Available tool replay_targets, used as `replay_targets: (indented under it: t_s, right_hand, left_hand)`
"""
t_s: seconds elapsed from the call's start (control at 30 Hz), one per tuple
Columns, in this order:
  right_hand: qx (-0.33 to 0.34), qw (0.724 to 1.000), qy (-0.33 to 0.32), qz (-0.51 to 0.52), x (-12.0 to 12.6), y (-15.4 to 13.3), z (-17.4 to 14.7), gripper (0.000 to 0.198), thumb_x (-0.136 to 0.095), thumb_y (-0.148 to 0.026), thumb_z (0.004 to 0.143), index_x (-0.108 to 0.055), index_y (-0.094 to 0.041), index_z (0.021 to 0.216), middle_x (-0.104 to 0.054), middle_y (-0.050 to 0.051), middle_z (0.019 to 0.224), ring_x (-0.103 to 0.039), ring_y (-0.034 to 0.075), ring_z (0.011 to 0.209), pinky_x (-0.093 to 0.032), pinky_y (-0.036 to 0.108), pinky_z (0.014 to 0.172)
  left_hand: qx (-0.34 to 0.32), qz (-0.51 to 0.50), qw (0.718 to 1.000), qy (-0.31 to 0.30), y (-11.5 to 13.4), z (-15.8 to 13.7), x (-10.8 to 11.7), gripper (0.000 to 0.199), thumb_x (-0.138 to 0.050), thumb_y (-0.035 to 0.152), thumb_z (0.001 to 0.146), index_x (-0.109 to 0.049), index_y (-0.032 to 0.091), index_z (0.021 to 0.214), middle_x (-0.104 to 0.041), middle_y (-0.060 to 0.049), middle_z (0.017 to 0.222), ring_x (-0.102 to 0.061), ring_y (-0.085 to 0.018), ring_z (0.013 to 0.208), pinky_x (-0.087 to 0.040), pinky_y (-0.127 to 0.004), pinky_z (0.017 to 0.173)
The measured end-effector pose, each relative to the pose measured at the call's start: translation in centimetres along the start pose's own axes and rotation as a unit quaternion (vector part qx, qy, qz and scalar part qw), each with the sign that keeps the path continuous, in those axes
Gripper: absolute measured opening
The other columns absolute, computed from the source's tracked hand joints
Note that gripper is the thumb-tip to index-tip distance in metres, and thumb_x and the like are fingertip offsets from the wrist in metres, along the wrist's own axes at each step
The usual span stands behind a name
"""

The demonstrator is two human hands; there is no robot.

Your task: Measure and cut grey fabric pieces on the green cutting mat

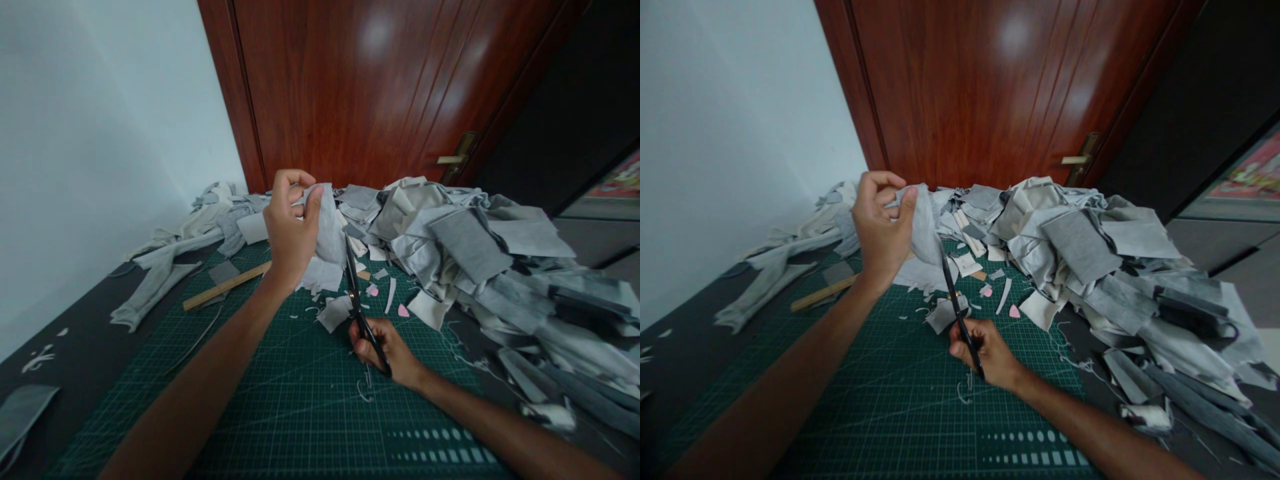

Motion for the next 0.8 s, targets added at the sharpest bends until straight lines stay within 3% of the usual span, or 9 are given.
replay_targets:
  t_s: [0.43, 0.57, 0.8]
  right_hand:
    - [-0.028, 0.999, 0.007, 0.026, -0.2, 0.7, -0.2, 0.051, -0.065, -0.067, 0.084, -0.053, -0.018, 0.075, -0.041, -0.007, 0.053, -0.035, 0.007, 0.045, -0.027, 0.02, 0.042]
    - [-0.045, 0.997, 0.019, 0.052, -0.4, 1.3, -0.1, 0.048, -0.067, -0.064, 0.084, -0.053, -0.019, 0.076, -0.043, -0.008, 0.051, -0.035, 0.007, 0.042, -0.031, 0.02, 0.041]
    - [-0.015, 0.999, 0.034, 0.028, 0.4, 1.1, -0.5, 0.049, -0.06, -0.065, 0.089, -0.054, -0.019, 0.077, -0.041, -0.006, 0.055, -0.037, 0.008, 0.046, -0.033, 0.023, 0.045]
  left_hand:
    - [0.013, 0.058, 0.998, -0.015, -0.3, -0.1, 0.0, 0.036, -0.058, 0.057, 0.094, -0.057, 0.023, 0.107, -0.064, -0.007, 0.101, -0.065, -0.019, 0.088, -0.052, -0.022, 0.056]
    - [0.013, 0.01, 1.0, -0.002, -0.5, 0.1, 0.1, 0.036, -0.063, 0.057, 0.091, -0.057, 0.023, 0.1, -0.064, -0.006, 0.097, -0.065, -0.018, 0.084, -0.049, -0.021, 0.052]
    - [0.044, -0.093, 0.995, -0.014, -0.3, 0.0, -0.5, 0.036, -0.073, 0.053, 0.085, -0.056, 0.023, 0.095, -0.063, -0.004, 0.09, -0.064, -0.017, 0.081, -0.047, -0.02, 0.051]
Point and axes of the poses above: each hand's wrist, its own z-axis towards the middle knuckle, its own x-axis out of the back of the hand, y = z × x, the point moved 5 cm from there along z, towards the middle knuckle
